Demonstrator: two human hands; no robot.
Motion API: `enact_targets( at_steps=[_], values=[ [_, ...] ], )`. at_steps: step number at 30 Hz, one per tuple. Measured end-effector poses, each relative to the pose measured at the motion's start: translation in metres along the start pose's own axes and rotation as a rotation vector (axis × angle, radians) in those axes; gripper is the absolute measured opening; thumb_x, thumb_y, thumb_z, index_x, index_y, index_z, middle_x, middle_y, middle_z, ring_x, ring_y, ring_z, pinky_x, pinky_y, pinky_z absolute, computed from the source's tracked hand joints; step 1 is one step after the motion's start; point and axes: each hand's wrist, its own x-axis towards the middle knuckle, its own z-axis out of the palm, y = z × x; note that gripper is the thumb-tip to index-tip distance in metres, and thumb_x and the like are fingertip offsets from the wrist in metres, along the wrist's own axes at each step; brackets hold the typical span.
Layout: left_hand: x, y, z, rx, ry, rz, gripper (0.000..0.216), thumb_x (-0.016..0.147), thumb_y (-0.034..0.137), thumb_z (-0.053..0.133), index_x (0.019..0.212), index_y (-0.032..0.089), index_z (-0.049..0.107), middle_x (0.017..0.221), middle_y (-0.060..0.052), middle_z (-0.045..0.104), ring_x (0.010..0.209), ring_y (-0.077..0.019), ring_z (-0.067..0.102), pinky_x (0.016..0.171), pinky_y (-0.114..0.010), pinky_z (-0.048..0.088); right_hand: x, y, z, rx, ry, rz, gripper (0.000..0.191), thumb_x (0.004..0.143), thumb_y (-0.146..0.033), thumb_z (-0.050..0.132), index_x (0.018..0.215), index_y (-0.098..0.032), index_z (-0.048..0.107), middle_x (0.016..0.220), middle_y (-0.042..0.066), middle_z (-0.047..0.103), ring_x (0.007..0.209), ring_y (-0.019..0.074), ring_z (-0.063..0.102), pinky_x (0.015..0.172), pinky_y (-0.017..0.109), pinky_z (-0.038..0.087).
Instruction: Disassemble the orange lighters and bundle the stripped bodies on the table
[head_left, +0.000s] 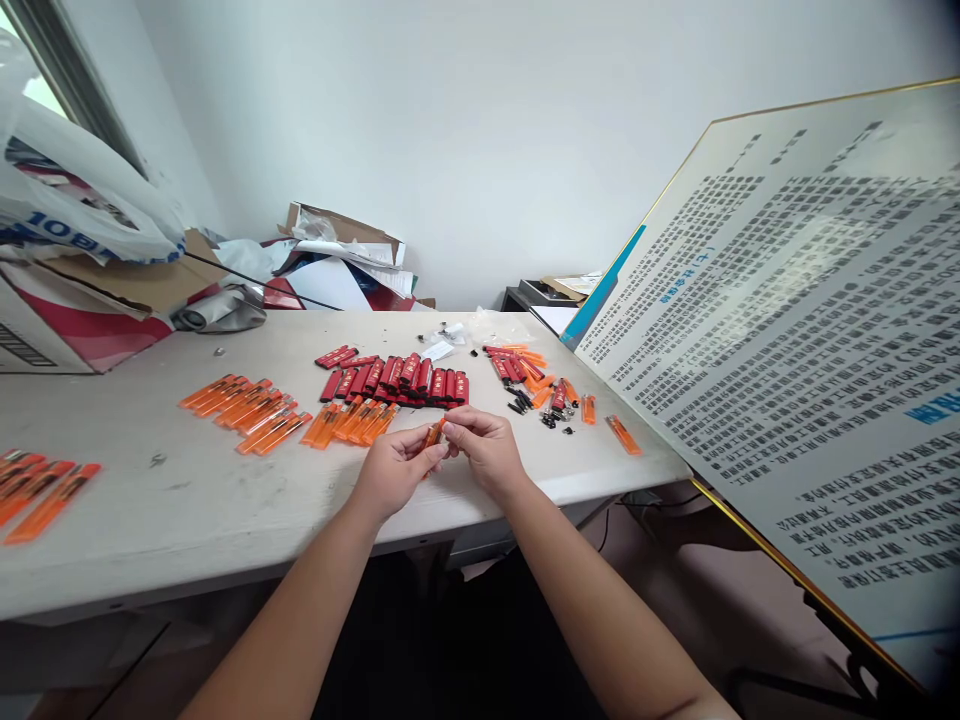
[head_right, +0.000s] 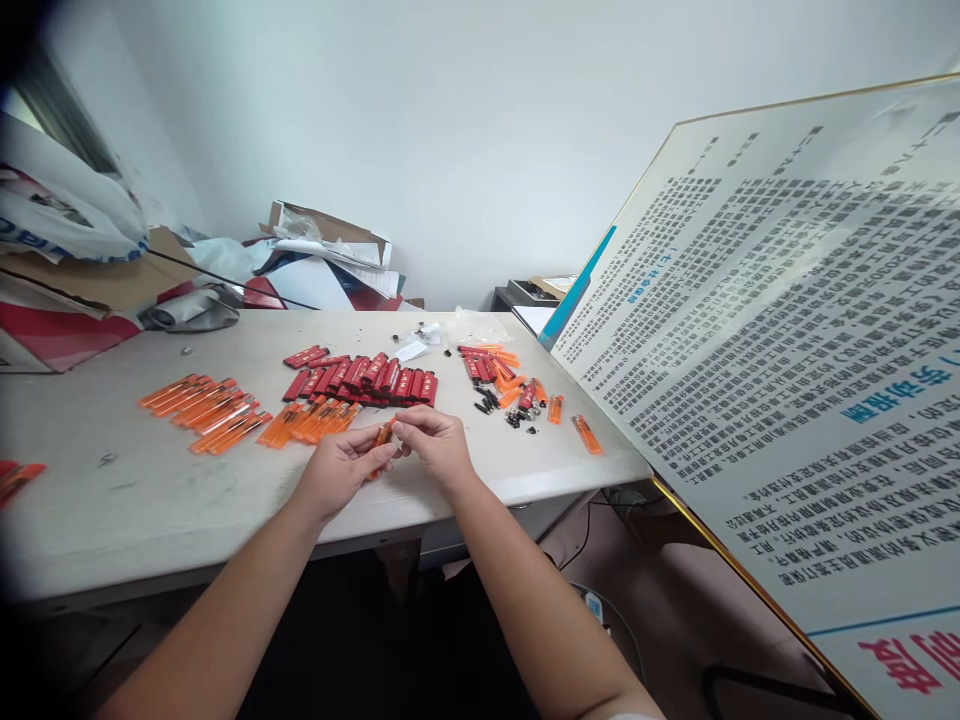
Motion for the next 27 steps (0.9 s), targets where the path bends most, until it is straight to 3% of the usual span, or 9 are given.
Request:
enact_targets(
  at_steps=[18, 27],
  values=[
    [-0.0011, 0.0009, -0.0024, -0.051, -0.015, -0.109, 0.044, 0.073, 0.043, 0.073, 0.109, 0.018, 0.072, 0.084, -0.008, 0.072, 0.057, -0.0101, 0.057, 0.047, -0.020, 0.041, -0.0017, -0.0021, 0.0009, 0.027, 0.011, 0.046, 0.027, 0.062, -0.038, 0.082, 0.079, -0.018, 0.074, 0.062, -0.001, 0.064, 0.050, 0.0090, 0.056, 0.049, 0.023, 0.048],
    [0.0002, -0.0009, 0.0001, -0.047, 0.026, -0.102, 0.048, 0.072, 0.044, 0.074, 0.112, 0.017, 0.071, 0.084, -0.008, 0.072, 0.058, -0.0102, 0.057, 0.049, -0.021, 0.045, -0.0019, -0.0012, 0.0011, 0.014, 0.007, -0.011, 0.021, 0.065, -0.035, 0.080, 0.076, -0.018, 0.074, 0.067, -0.001, 0.065, 0.050, 0.0083, 0.055, 0.049, 0.023, 0.046]
  ],
)
